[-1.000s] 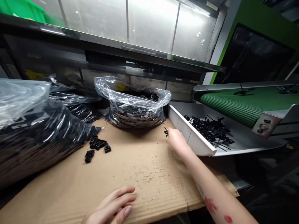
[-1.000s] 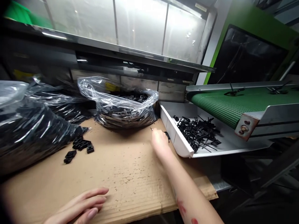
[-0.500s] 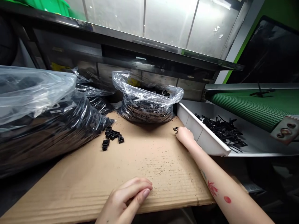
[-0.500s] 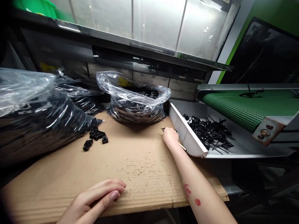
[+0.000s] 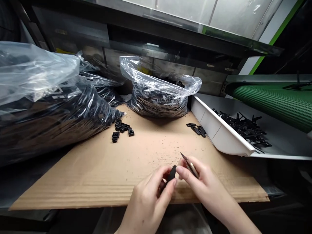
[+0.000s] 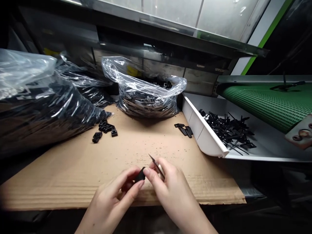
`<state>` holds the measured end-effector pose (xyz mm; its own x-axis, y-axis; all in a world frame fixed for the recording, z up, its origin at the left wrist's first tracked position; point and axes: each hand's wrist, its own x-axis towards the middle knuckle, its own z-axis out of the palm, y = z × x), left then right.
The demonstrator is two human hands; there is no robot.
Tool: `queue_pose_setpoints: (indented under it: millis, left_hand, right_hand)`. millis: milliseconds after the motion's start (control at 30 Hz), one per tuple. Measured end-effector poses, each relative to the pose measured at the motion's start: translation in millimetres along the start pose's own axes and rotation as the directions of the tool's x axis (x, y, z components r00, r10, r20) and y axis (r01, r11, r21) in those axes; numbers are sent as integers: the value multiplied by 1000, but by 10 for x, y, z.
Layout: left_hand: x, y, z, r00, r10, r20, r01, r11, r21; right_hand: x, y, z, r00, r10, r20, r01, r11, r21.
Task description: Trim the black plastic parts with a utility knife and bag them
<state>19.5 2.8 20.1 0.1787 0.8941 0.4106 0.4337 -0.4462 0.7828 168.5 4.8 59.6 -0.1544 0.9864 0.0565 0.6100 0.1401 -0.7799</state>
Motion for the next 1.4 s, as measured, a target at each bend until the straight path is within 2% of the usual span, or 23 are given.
queue_pose_setpoints:
  millis: [67,167,333,633,833,1100,1233,1300,1400]
  left_hand:
    - [-20,-27,-13,997,75,30,-78,988,132]
    - [-41,-81,-42,987,100,130,-135,942,306]
    - [-81,-117,-29,976,132,173,-187,914,359]
    - [-125,-172,14,958,232,167,-281,873,399]
    - [-138,-204,68,926,377,33,-362,859,363]
    - [-117,-214,44,914,400,66,-396,846,358]
    - [-122,-230,50,905,418,75,-415,832,369]
    - [-128,-233,62,907,414,81,-413,831,372]
    - [-130,-229,58,911,405,84,-405,835,372]
  right_hand:
    - [-72,153,53,997,-48,-64,36,984,-174]
    - [-148,334,137,996,-88,-1,83,937,-339]
    - [-259,418,259,984,-163,-70,113,878,-465]
    - [-285,395,243,986,-156,-62,115,894,-432]
    - [-292,382,234,979,-179,-95,127,906,-403]
    - [-253,412,224,976,-202,-81,147,887,-437]
    - [-193,394,232,974,-136,-181,25,860,-510]
    - [-171,378,225,977,-91,-194,-16,873,-487]
    - [-173,386,189,988,-67,-137,9,922,-387]
